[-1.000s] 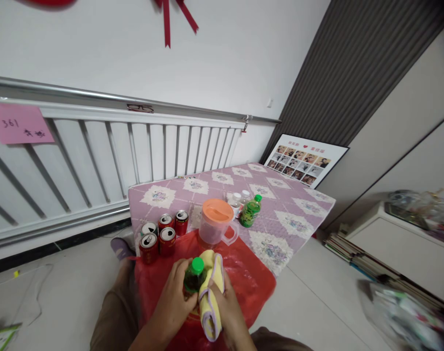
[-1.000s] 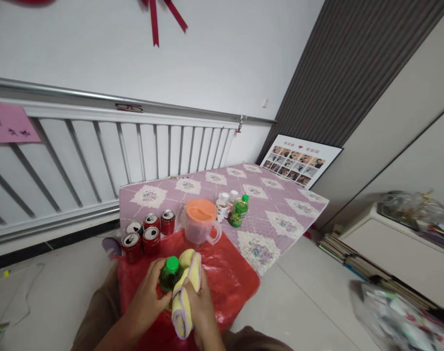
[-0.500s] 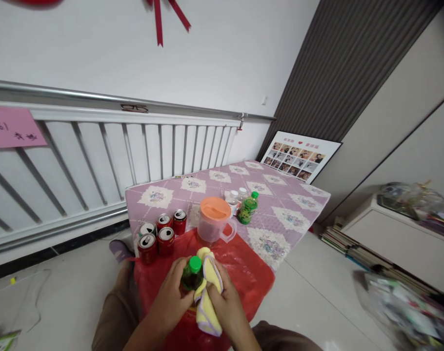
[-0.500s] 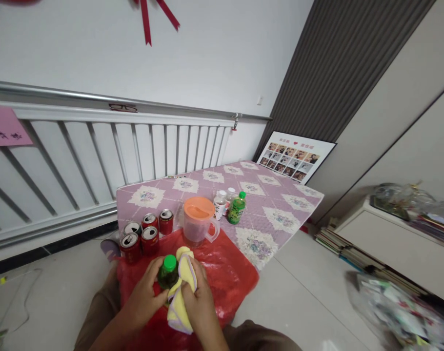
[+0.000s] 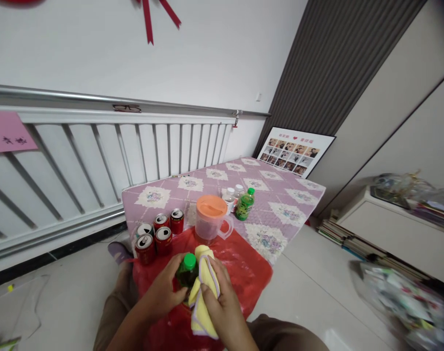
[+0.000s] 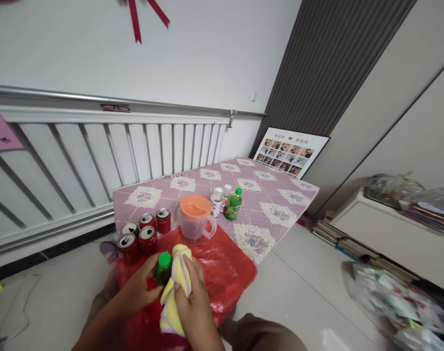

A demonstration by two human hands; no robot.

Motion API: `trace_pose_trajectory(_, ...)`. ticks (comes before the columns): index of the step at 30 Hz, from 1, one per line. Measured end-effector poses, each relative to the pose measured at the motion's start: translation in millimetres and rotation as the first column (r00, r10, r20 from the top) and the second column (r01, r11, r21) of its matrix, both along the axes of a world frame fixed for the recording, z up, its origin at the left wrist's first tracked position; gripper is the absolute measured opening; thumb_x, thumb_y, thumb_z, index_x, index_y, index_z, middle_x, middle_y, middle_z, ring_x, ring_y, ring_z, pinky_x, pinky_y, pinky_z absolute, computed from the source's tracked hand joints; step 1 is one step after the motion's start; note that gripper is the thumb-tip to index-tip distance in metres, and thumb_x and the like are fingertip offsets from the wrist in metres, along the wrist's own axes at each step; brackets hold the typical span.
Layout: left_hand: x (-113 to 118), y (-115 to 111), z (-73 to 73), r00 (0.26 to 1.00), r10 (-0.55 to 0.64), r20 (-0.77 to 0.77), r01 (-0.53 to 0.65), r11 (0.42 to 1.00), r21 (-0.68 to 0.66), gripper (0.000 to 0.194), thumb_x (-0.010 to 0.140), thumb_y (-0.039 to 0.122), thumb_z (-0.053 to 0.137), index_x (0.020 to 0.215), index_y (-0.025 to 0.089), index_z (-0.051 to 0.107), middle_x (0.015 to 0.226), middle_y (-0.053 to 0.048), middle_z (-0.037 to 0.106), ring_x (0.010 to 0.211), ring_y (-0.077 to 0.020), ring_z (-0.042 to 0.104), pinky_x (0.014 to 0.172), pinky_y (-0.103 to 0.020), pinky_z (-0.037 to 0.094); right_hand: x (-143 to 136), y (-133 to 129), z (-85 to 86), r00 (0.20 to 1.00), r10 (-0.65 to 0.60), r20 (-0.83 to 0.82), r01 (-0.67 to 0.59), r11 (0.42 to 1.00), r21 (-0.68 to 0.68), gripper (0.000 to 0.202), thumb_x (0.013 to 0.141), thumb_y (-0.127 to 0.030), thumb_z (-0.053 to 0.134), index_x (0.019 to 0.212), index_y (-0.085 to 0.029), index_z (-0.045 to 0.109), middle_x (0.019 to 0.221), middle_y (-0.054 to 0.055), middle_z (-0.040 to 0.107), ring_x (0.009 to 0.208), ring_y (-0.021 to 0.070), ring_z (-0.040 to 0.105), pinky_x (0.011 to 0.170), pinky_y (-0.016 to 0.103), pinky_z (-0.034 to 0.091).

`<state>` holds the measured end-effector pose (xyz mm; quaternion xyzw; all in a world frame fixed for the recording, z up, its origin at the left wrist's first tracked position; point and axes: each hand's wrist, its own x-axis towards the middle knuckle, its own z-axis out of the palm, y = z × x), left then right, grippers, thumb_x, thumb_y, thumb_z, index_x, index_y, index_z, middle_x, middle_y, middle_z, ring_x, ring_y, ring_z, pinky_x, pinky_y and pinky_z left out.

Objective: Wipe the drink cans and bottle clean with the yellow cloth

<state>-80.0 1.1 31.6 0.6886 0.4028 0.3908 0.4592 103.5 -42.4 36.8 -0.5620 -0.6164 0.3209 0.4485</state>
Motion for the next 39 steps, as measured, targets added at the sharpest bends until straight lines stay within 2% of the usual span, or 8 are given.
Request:
trace_pose_trajectory(4,-0.1,0.3,0.4,1.000,0.007,0.000,-0.007,1.000,0.014,0.068,0.068,0.007,0.060,0.134,0.020,0.044,0.133,-0.011,0.055,0.122,-0.0260,0.054,0.109,-0.044,0.041,0.2,4.4,-1.9,1.000,0.027,0.004,-0.027,0.999,-0.017,0.058,0.083,-0.016,0.049,0.140,-0.026,0.045,0.149,0.007,0.040,0.140,0.0202,0.035,0.116,0.040,0.028)
trace_pose_trajectory(10,-1.4,0.0,-10.0,0.999,0.027,-0.030,-0.027,1.000,-0.007,0.074,0.067,0.009,0.060,0.138,0.020,0.042,0.144,-0.011,0.047,0.134,-0.0280,0.043,0.116,-0.046,0.030,6.2,8.6,-39.5,0.997,0.069,0.015,-0.066,0.983,-0.170,0.064,0.076,-0.011,0.051,0.139,-0.019,0.047,0.140,0.012,0.051,0.134,0.0241,0.044,0.115,0.045,0.029)
trace_pose_trajectory(13,6.0,-4.1,-10.9,0.997,0.079,-0.015,-0.079,0.997,-0.027,0.079,0.069,0.011,0.058,0.143,0.019,0.034,0.148,-0.012,0.041,0.139,-0.0275,0.037,0.118,-0.047,0.025,7.1,6.2,-47.3,0.995,0.086,0.052,-0.076,0.983,-0.166,0.066,0.076,-0.010,0.051,0.141,-0.017,0.045,0.141,0.013,0.050,0.134,0.0240,0.044,0.115,0.044,0.030)
trace_pose_trajectory(20,26.5,-10.2,-4.2,0.948,0.319,-0.001,-0.319,0.948,0.009,0.066,0.073,0.025,0.063,0.135,0.018,0.044,0.133,-0.013,0.049,0.128,-0.0297,0.046,0.113,-0.049,0.032,5.6,-1.0,-15.2,0.996,0.039,0.080,-0.037,0.999,-0.025,0.060,0.084,-0.016,0.047,0.143,-0.018,0.040,0.149,0.013,0.040,0.141,0.0225,0.034,0.116,0.044,0.028)
trace_pose_trajectory(24,23.0,-5.5,-2.4,0.962,0.270,0.030,-0.269,0.963,-0.009,0.065,0.072,0.024,0.062,0.135,0.020,0.045,0.129,-0.011,0.051,0.125,-0.0284,0.049,0.109,-0.046,0.038,5.7,-2.7,5.1,0.990,0.067,0.121,-0.076,0.995,0.070,0.059,0.085,-0.016,0.048,0.143,-0.027,0.042,0.155,0.007,0.032,0.144,0.0225,0.027,0.117,0.044,0.027)
trace_pose_trajectory(28,14.7,-0.2,0.4,0.965,0.231,0.124,-0.219,0.970,-0.106,0.074,0.069,0.024,0.064,0.137,0.019,0.034,0.130,-0.012,0.053,0.122,-0.0261,0.053,0.105,-0.043,0.043,5.0,0.4,-9.4,0.991,0.070,0.117,-0.074,0.997,0.031,0.062,0.082,-0.012,0.050,0.142,-0.024,0.043,0.152,0.009,0.038,0.142,0.0229,0.033,0.115,0.042,0.030)
trace_pose_trajectory(34,5.2,1.7,10.7,0.985,0.147,0.092,-0.130,0.977,-0.169,0.053,0.069,0.020,0.058,0.120,0.018,0.044,0.115,-0.009,0.062,0.109,-0.0236,0.061,0.099,-0.040,0.048,7.2,-0.5,-51.3,0.988,0.118,0.098,-0.107,0.988,-0.107,0.068,0.075,-0.006,0.053,0.141,-0.023,0.046,0.145,0.010,0.047,0.136,0.0218,0.042,0.114,0.041,0.033)
trace_pose_trajectory(39,6.2,0.7,5.3,0.961,0.275,-0.009,-0.275,0.961,-0.012,0.054,0.069,0.020,0.058,0.123,0.019,0.051,0.130,-0.012,0.052,0.125,-0.0275,0.050,0.108,-0.046,0.039,10.9,-0.6,-28.1,0.989,0.100,0.105,-0.093,0.993,-0.068,0.066,0.077,-0.007,0.051,0.141,-0.024,0.045,0.148,0.009,0.043,0.139,0.0208,0.037,0.115,0.041,0.031)
